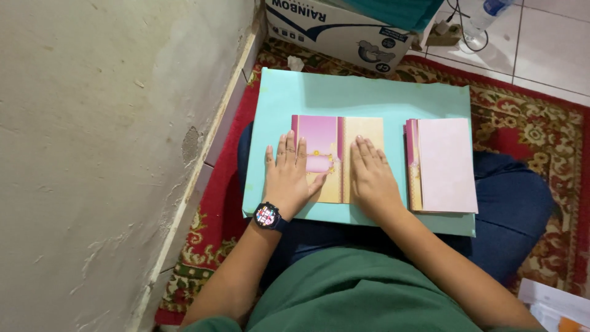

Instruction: Manually pressing and flattening folded paper cards on a flat board to ensure proper creases.

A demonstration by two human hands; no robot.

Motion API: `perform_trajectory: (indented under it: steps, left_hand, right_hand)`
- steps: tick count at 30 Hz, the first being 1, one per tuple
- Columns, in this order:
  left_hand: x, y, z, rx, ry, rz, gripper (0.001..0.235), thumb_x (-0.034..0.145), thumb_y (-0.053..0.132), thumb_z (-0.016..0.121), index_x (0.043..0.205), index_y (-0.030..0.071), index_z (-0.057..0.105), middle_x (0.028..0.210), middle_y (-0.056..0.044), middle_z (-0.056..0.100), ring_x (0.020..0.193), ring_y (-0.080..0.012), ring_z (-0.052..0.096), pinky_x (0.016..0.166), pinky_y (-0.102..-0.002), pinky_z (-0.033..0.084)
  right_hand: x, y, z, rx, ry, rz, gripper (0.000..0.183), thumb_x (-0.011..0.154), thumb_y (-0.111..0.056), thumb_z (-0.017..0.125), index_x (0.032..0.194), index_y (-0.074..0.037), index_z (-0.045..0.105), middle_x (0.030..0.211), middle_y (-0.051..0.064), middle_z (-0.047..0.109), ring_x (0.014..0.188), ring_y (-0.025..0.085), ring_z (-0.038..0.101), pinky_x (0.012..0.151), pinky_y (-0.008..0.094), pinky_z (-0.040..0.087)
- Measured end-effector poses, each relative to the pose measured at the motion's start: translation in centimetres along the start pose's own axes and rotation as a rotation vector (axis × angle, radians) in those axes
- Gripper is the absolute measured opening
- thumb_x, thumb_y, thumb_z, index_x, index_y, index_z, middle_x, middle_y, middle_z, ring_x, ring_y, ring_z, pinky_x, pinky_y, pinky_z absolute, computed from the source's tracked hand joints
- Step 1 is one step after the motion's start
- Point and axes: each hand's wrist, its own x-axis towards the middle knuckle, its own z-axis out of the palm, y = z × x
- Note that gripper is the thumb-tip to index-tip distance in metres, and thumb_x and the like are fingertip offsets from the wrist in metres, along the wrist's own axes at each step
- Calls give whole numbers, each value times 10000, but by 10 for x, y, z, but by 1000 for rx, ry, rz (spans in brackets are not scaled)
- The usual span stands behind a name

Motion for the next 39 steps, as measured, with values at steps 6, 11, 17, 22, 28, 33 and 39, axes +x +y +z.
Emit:
perform_trajectory:
  steps: [6, 11, 17, 22, 28, 33, 39]
  left_hand:
    - [0, 20, 1, 38, 19, -81, 821, 931, 533, 541, 1490, -49, 388, 1600, -324, 267, 1526, -442, 185, 1202, -630, 63]
    - [15, 55, 25, 2, 189, 190, 566, 956, 262, 475, 1428, -49, 468, 1508, -292, 405, 1447, -465, 335, 1175, -621, 222]
    - [80, 51, 32, -31, -175, 144, 607, 1043, 335, 328, 1568, 32, 298, 1663, -179, 227, 1536, -361, 203, 1229, -551, 151]
    - [83, 49, 33, 1, -90, 134, 651, 1045, 392, 344, 1569, 9, 298, 1674, -177, 211, 1555, -350, 164, 1250, -536, 88]
    - [15, 62, 19, -34, -136, 155, 639, 1042, 347, 281, 1580, 3, 251, 1682, -185, 169, 1559, -342, 136, 1245, -538, 54]
    - [0, 58, 9, -41, -107, 257, 624, 1017, 294, 319, 1575, 18, 286, 1664, -171, 241, 1527, -352, 222, 1227, -546, 94]
    - [71, 32, 11, -63, -184, 178, 600, 1042, 310, 294, 1605, 104, 268, 1682, -104, 220, 1548, -329, 172, 1230, -553, 92]
  right_hand:
    - [-4, 6, -1, 34, -19, 84, 748, 836, -152, 504, 1562, -25, 376, 1627, 186, 356, 1495, 352, 335, 1226, 465, 225]
    - [-4, 8, 0, 26, -30, 75, 762, 834, -143, 504, 1568, -6, 352, 1622, 207, 349, 1503, 366, 324, 1233, 462, 220]
    - [-4, 8, 2, 37, -31, 90, 738, 851, -140, 485, 1565, -4, 354, 1617, 215, 351, 1500, 374, 327, 1235, 470, 223]
    - [-2, 6, -4, 16, -20, 86, 744, 831, -140, 508, 1548, 6, 376, 1608, 214, 367, 1488, 365, 353, 1237, 455, 236]
    - [-3, 5, -3, 41, -25, 84, 720, 845, -108, 492, 1545, 16, 378, 1612, 220, 358, 1495, 368, 338, 1240, 451, 219]
    - [-3, 8, -1, 38, -53, 84, 723, 859, -111, 457, 1562, 10, 341, 1632, 213, 320, 1517, 357, 297, 1251, 441, 191]
    - [-5, 10, 0, 28, -34, 78, 752, 833, -128, 504, 1557, 6, 350, 1624, 221, 336, 1511, 353, 315, 1256, 438, 200]
